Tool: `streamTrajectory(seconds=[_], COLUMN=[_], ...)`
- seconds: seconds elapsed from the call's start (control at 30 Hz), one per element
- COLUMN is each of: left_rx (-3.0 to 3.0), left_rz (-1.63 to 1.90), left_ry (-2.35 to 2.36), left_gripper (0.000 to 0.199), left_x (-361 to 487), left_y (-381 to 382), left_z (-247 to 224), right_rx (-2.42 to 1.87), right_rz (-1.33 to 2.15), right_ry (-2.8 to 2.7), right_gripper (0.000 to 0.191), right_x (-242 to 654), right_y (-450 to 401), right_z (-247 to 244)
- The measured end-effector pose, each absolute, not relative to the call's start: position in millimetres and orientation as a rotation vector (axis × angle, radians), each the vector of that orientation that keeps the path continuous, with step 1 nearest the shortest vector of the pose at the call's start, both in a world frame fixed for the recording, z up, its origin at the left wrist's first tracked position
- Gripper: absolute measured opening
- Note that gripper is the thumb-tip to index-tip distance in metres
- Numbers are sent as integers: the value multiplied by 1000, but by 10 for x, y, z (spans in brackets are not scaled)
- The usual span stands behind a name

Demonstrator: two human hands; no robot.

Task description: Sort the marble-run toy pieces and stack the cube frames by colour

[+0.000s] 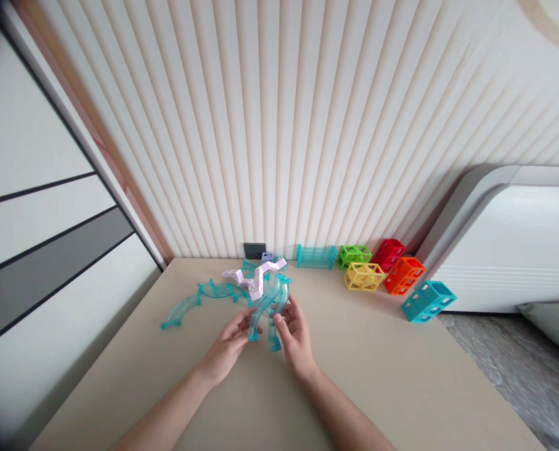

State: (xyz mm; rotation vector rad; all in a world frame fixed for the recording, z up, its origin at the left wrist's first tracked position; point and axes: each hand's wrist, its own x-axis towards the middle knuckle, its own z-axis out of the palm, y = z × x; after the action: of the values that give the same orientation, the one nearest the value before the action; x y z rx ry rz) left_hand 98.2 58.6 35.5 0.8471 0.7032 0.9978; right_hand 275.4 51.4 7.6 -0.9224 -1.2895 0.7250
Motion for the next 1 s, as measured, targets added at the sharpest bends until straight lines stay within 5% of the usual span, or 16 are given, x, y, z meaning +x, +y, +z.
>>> streamTrajectory(seconds=[0.23, 1.0], left_rx=[1055, 1036], left_rz=[947, 970], left_ry=[666, 831], left_gripper=[63, 54], left_x=[986, 990], left_y=[506, 589], left_z=[346, 260], right_rx=[-868, -995], right_rz=[854, 1047], right_ry=[-1262, -1082], right_gripper=[51, 59], right_x=[2692, 2728], right_y=[481, 479], right_z=[46, 113])
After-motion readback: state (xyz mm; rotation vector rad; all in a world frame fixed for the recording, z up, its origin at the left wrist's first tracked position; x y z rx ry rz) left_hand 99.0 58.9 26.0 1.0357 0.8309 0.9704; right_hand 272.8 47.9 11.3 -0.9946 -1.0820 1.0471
